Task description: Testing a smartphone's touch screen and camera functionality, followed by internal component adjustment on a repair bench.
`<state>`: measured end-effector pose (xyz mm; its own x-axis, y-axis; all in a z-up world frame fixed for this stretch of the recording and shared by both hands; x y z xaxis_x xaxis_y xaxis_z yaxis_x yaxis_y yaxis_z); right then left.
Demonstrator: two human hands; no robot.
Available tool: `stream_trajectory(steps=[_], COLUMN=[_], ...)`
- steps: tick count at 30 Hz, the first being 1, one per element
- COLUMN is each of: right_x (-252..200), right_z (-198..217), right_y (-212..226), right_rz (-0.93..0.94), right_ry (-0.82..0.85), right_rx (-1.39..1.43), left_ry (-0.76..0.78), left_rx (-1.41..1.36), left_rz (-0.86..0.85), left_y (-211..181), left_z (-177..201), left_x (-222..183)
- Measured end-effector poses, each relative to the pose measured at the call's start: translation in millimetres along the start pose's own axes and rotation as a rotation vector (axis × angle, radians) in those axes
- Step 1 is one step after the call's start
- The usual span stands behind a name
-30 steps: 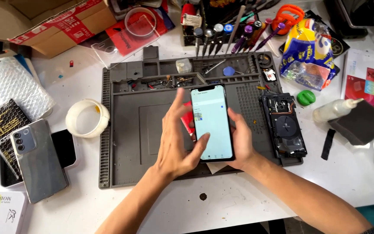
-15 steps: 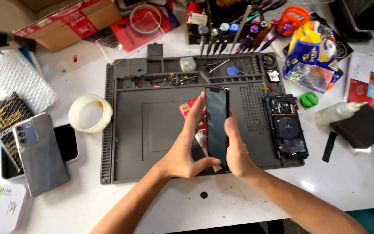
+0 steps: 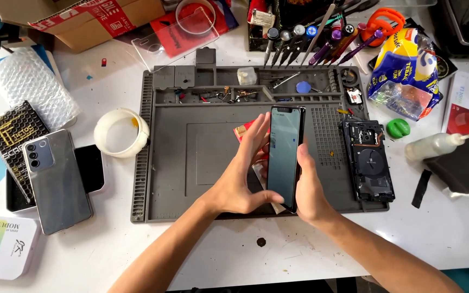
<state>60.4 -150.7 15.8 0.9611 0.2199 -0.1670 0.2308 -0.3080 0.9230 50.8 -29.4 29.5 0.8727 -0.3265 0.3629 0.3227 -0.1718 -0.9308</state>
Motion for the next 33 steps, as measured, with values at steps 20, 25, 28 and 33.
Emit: stream_trajectory(steps=[20, 25, 28, 33], right_x=[-0.7, -0.7, -0.3, 0.9], right_z=[0.5, -5.3, -6.0, -6.4], right_y=[-0.3, 6.3, 13.0, 9.3], right_rz=[-0.013, -0.018, -0.010, -0.007], right_ry=[0.024, 0.032, 0.032, 0.043], right_rx=[-0.027, -0.018, -0.016, -0.003], left_ry=[0.012, -0.006, -0.032, -0.041], left_rx=[-0.007, -0.029, -0.150, -0.102], left_rz=[0.053, 0.058, 0.089, 0.076], left_y=[1.6, 2.4, 16.6, 2.9], left_z=[-1.1, 1.0, 5.2, 2.3], left_x=[-0.5, 0.5, -2.8, 0.5])
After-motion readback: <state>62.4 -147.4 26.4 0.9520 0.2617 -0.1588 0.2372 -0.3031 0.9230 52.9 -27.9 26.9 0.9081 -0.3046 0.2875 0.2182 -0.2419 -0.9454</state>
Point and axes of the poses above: each hand's wrist, its own x-axis towards the middle knuckle, its own z-axis out of the back of the hand, y = z × x, the point moved 6 cm from there along x, towards the middle knuckle
